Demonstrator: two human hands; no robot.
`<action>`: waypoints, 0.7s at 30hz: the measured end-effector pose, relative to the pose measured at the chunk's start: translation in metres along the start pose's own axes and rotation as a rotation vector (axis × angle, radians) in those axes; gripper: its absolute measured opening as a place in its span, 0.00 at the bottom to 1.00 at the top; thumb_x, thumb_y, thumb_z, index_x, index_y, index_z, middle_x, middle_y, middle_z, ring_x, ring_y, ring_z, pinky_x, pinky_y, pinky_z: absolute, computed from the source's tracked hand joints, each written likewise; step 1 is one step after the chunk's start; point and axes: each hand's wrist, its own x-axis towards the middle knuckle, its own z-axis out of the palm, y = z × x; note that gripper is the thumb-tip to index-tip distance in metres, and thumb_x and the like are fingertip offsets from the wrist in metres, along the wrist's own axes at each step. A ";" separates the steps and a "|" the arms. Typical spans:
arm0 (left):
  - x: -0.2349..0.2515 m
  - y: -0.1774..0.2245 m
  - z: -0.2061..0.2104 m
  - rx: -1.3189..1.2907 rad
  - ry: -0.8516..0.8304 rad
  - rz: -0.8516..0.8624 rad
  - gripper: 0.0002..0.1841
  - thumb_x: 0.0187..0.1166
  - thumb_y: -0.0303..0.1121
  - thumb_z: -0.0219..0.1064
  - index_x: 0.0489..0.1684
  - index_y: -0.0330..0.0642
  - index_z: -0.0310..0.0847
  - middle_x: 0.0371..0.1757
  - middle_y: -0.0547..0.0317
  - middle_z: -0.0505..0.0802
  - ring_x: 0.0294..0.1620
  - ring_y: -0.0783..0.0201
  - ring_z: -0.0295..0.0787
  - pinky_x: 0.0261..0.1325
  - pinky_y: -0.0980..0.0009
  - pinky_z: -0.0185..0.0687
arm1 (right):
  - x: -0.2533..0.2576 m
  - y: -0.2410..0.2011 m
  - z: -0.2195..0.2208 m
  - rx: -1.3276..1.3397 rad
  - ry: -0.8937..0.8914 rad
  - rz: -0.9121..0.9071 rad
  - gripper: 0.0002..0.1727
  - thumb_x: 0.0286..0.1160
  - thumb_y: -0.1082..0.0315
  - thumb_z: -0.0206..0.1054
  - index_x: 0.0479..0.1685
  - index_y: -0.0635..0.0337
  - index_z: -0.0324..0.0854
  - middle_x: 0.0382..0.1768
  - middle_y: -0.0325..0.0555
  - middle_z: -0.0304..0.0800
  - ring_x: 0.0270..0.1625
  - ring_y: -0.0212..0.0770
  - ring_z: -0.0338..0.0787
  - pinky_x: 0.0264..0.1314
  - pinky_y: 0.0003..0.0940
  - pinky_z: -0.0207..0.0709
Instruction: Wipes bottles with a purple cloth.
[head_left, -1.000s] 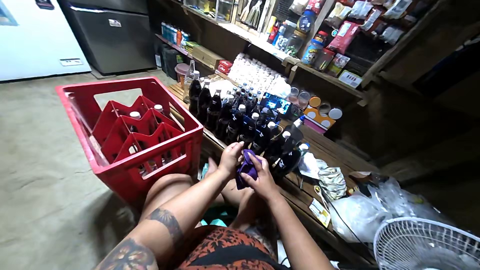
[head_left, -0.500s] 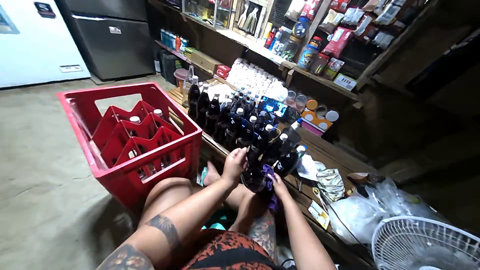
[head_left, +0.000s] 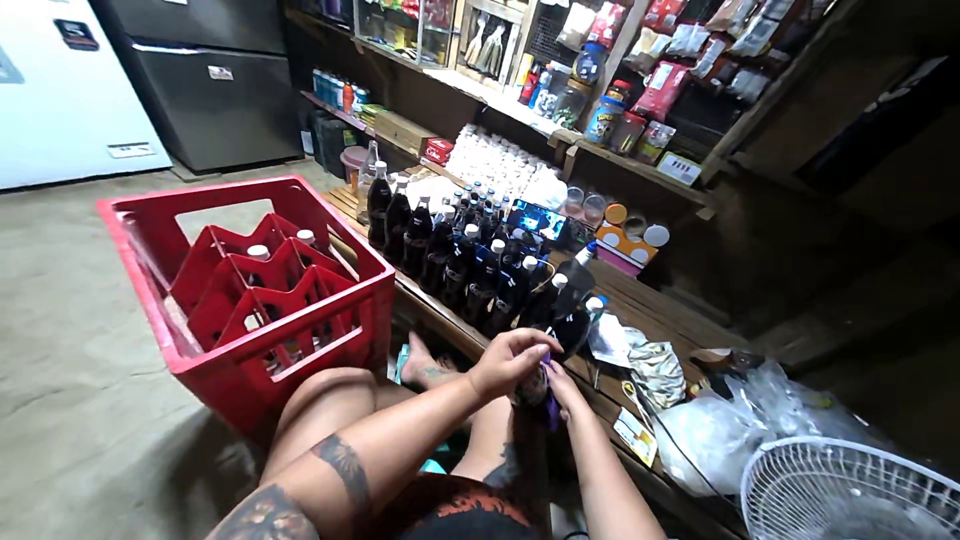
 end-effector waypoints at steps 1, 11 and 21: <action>0.002 0.003 0.003 -0.058 0.094 -0.027 0.13 0.86 0.34 0.57 0.53 0.38 0.84 0.34 0.72 0.88 0.22 0.82 0.76 0.26 0.82 0.75 | 0.000 -0.003 -0.003 -0.026 -0.023 0.000 0.32 0.91 0.57 0.56 0.88 0.65 0.59 0.83 0.66 0.68 0.84 0.57 0.69 0.85 0.54 0.60; -0.004 -0.005 0.000 -0.130 0.724 -0.094 0.13 0.90 0.27 0.49 0.62 0.32 0.76 0.18 0.70 0.78 0.15 0.76 0.72 0.26 0.78 0.75 | 0.001 -0.010 -0.002 -0.070 -0.080 -0.120 0.25 0.90 0.60 0.58 0.78 0.64 0.72 0.73 0.63 0.79 0.75 0.51 0.79 0.79 0.50 0.69; -0.012 -0.011 -0.027 -0.070 0.916 -0.153 0.14 0.92 0.27 0.48 0.61 0.30 0.76 0.19 0.68 0.77 0.17 0.76 0.73 0.27 0.79 0.75 | -0.063 -0.078 0.056 -0.200 -0.146 -0.758 0.31 0.71 0.52 0.69 0.75 0.55 0.81 0.71 0.61 0.77 0.74 0.52 0.77 0.76 0.50 0.73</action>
